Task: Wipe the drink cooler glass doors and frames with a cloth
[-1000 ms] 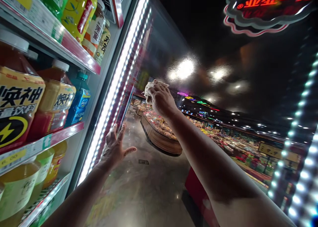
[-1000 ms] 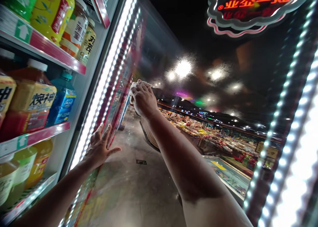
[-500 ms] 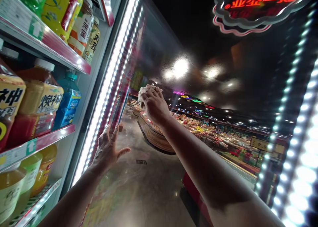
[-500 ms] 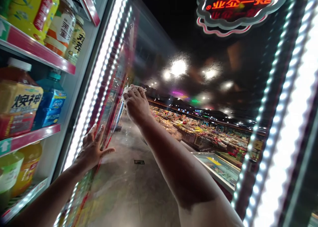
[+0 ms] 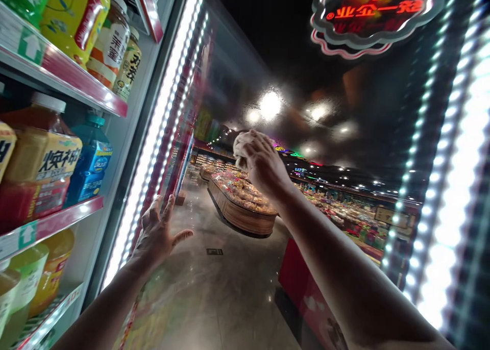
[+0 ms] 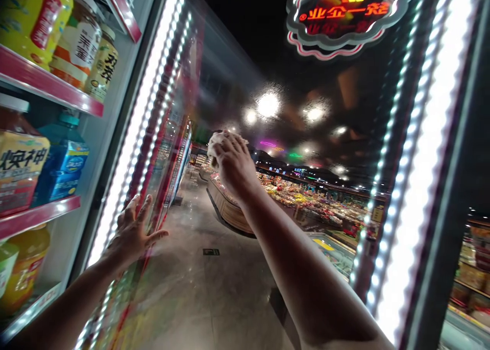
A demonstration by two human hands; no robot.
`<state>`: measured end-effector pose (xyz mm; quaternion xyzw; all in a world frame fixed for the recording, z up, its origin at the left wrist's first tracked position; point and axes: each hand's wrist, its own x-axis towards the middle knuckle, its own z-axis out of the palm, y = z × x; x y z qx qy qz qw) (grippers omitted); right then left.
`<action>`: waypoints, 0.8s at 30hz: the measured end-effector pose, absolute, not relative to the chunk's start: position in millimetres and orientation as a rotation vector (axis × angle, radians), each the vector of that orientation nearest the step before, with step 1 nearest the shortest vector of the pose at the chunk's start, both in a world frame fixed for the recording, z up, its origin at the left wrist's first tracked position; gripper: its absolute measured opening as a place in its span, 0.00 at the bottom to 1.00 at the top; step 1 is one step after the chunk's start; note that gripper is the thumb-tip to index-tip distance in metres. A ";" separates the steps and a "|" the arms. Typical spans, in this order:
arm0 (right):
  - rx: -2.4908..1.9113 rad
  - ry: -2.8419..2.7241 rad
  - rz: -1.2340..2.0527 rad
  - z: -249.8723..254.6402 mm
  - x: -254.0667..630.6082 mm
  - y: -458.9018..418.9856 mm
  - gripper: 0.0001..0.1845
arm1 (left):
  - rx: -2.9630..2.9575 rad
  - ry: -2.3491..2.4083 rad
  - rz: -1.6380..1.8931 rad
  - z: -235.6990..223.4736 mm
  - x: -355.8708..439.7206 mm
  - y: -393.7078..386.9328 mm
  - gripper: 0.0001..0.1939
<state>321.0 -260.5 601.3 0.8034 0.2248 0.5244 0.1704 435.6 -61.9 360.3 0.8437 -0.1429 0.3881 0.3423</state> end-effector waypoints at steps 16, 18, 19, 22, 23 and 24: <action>2.277 0.562 1.645 582.8 297.5 -286.7 0.24 | 2.194 -0.354 0.941 361.4 432.9 -59.9 0.52; 2.269 0.619 1.591 580.3 293.2 -290.6 0.26 | 2.184 -0.351 0.928 360.3 434.4 -59.8 0.53; 2.264 0.618 1.595 580.3 290.3 -293.6 0.26 | 2.171 -0.356 0.934 359.6 435.5 -59.8 0.53; 2.238 0.509 1.717 584.9 283.2 -302.1 0.25 | 2.113 -0.391 0.976 357.1 438.4 -60.3 0.56; 2.229 0.476 1.753 586.5 282.4 -303.3 0.24 | 2.094 -0.401 0.983 356.4 438.6 -60.6 0.57; 2.225 0.464 1.766 587.3 282.2 -303.5 0.23 | 2.079 -0.403 0.979 355.9 438.3 -60.9 0.58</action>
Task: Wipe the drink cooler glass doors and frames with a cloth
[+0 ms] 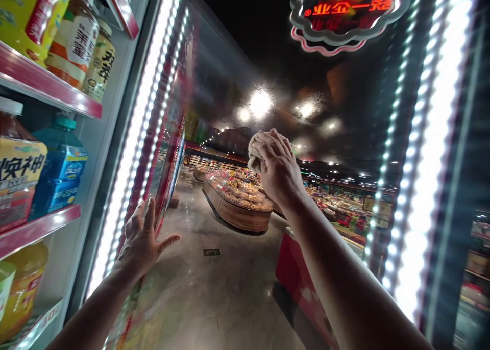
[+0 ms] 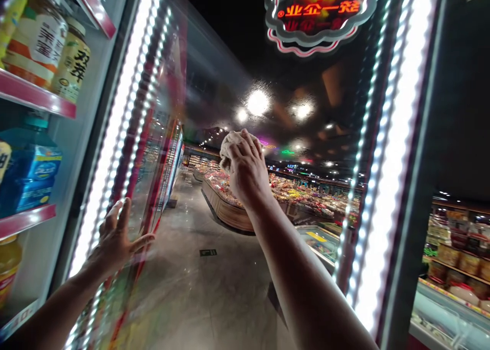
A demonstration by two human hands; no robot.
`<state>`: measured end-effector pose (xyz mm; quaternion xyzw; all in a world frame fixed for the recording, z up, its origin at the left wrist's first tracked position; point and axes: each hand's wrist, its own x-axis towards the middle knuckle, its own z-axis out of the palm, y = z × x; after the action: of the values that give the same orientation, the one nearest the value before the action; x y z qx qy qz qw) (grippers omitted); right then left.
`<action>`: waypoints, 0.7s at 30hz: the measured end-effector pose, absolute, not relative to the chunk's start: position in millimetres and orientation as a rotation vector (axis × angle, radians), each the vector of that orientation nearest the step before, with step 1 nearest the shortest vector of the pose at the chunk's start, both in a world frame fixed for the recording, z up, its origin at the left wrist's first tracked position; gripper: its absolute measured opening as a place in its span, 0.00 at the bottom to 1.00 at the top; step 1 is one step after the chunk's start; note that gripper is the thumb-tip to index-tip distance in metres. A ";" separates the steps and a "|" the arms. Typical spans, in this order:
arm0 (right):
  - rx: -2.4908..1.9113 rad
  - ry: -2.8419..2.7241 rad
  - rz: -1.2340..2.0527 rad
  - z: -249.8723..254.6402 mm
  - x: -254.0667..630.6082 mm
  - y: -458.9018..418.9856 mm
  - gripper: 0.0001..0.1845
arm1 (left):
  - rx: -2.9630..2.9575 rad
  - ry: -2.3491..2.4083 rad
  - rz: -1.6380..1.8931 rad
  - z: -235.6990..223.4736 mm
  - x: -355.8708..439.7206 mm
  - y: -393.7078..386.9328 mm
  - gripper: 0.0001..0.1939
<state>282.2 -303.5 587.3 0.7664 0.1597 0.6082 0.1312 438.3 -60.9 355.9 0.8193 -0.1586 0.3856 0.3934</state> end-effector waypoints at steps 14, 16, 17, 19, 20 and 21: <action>2.237 0.404 1.732 575.5 251.5 -324.3 0.25 | 2.069 -0.419 0.971 345.6 433.4 -61.7 0.44; 2.261 0.439 1.671 572.3 248.8 -326.4 0.25 | 2.117 -0.431 0.937 345.9 431.8 -60.3 0.44; 2.266 0.438 1.669 570.9 247.2 -328.0 0.26 | 2.138 -0.439 0.920 346.5 430.5 -59.9 0.44; 2.261 0.398 1.719 569.2 244.9 -330.7 0.27 | 2.172 -0.457 0.888 348.5 427.0 -60.1 0.45; 2.250 0.373 1.762 568.5 244.5 -331.3 0.27 | 2.183 -0.460 0.878 349.8 424.9 -60.7 0.46; 2.238 0.354 1.800 567.7 244.7 -331.3 0.27 | 2.194 -0.461 0.877 351.3 422.8 -61.5 0.49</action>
<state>244.7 -331.3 567.7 0.7675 0.1215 0.6173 0.1235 422.8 -61.5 351.3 0.8506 -0.1789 0.3400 0.3589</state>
